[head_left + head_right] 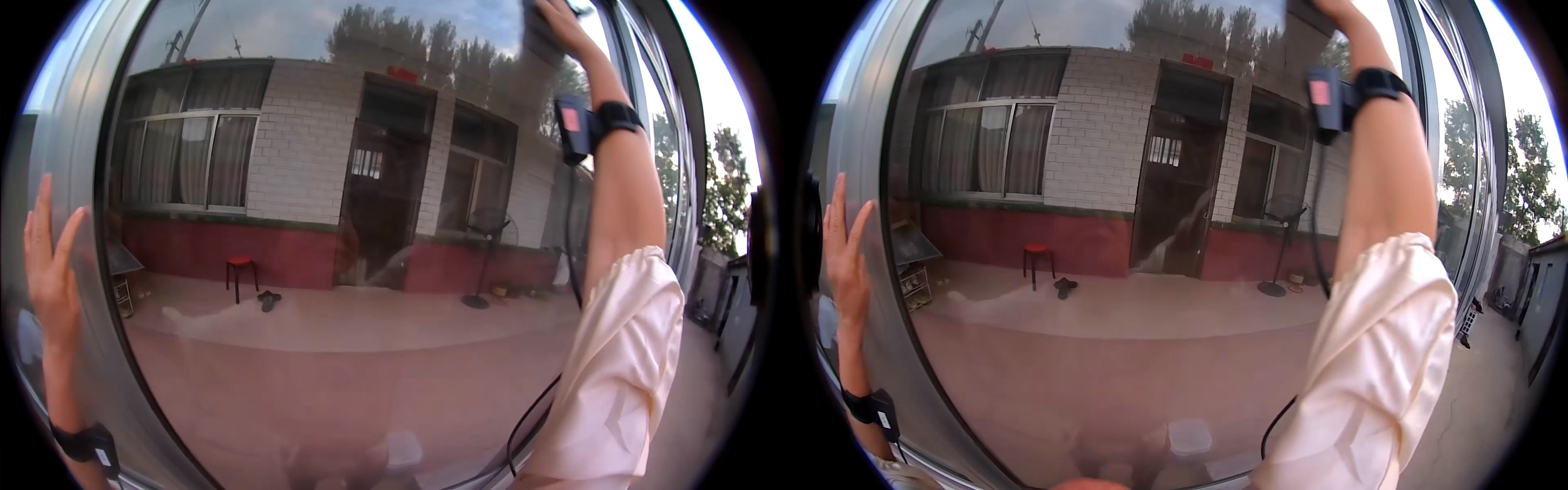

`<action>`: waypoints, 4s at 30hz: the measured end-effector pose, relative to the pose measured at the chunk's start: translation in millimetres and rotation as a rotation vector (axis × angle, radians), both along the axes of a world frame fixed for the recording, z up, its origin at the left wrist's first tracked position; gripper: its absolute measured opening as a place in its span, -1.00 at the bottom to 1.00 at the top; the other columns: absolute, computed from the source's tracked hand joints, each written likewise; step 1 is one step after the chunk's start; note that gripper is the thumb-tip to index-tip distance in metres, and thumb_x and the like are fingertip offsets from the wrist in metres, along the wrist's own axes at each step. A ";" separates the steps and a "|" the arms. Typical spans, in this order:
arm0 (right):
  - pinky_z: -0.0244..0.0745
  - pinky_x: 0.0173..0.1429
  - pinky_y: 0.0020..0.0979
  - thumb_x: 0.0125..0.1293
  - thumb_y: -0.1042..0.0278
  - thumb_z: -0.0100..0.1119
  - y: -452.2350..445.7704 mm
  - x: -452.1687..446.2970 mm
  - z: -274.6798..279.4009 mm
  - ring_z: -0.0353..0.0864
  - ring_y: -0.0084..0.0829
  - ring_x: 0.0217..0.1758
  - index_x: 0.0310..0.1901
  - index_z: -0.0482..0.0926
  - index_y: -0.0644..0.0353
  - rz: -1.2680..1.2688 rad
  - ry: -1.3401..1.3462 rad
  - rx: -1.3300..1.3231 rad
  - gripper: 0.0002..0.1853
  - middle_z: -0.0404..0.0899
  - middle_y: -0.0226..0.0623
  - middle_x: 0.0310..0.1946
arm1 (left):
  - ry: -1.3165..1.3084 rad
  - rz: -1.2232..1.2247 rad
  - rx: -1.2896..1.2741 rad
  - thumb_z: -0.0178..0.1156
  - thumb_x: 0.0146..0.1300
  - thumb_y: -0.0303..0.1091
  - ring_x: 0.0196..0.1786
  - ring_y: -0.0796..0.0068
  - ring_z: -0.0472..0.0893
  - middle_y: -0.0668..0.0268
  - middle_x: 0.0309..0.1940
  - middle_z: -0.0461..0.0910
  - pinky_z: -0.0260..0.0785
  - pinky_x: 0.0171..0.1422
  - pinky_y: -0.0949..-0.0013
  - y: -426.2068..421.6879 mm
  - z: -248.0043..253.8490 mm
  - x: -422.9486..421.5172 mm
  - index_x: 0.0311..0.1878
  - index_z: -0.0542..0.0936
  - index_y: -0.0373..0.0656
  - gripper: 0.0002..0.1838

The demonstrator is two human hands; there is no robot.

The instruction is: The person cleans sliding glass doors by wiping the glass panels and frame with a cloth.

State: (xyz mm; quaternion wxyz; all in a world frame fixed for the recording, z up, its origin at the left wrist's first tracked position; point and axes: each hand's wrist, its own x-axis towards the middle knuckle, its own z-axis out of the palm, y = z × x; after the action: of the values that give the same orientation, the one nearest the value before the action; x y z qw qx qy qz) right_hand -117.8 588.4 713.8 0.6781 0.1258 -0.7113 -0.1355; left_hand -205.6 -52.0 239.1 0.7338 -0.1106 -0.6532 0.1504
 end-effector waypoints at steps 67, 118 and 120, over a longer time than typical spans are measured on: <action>-0.12 0.54 -0.25 0.31 -0.40 -0.24 135.1 50.0 -44.5 -0.05 -0.17 0.55 0.46 0.08 0.15 0.103 -0.046 -0.234 -0.11 0.01 -0.08 0.49 | -0.066 -0.096 0.091 -0.19 -0.03 -0.88 0.49 0.09 0.16 0.08 0.45 0.17 0.02 0.54 0.10 7.1 -9.0 -0.2 0.13 0.50 -0.24 -0.36; -0.17 0.55 -0.23 0.37 -0.26 -0.13 78.2 16.1 -178.9 -0.02 -0.22 0.56 0.41 0.25 0.03 -0.033 0.297 -0.174 -0.29 0.09 -0.04 0.46 | 0.090 -0.019 -0.026 -0.15 -0.03 -0.81 0.43 0.14 0.28 0.13 0.39 0.29 0.12 0.48 0.11 -3.0 -0.8 1.8 0.22 0.46 -0.22 -0.34; -0.11 0.51 -0.25 0.33 -0.28 -0.12 122.5 27.4 -176.9 0.09 -0.26 0.51 0.38 0.29 -0.09 -0.003 0.350 -0.210 -0.32 0.20 -0.13 0.42 | 0.051 -0.044 -0.012 -0.17 -0.06 -0.82 0.42 0.11 0.28 0.14 0.38 0.29 0.13 0.48 0.13 -5.3 -5.2 2.2 0.22 0.46 -0.23 -0.31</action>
State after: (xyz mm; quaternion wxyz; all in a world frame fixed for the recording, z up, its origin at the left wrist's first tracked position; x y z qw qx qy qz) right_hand -90.4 710.9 536.9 0.8006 0.0276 -0.5931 -0.0813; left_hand -203.3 -57.3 233.9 0.7527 -0.1254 -0.6308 0.1409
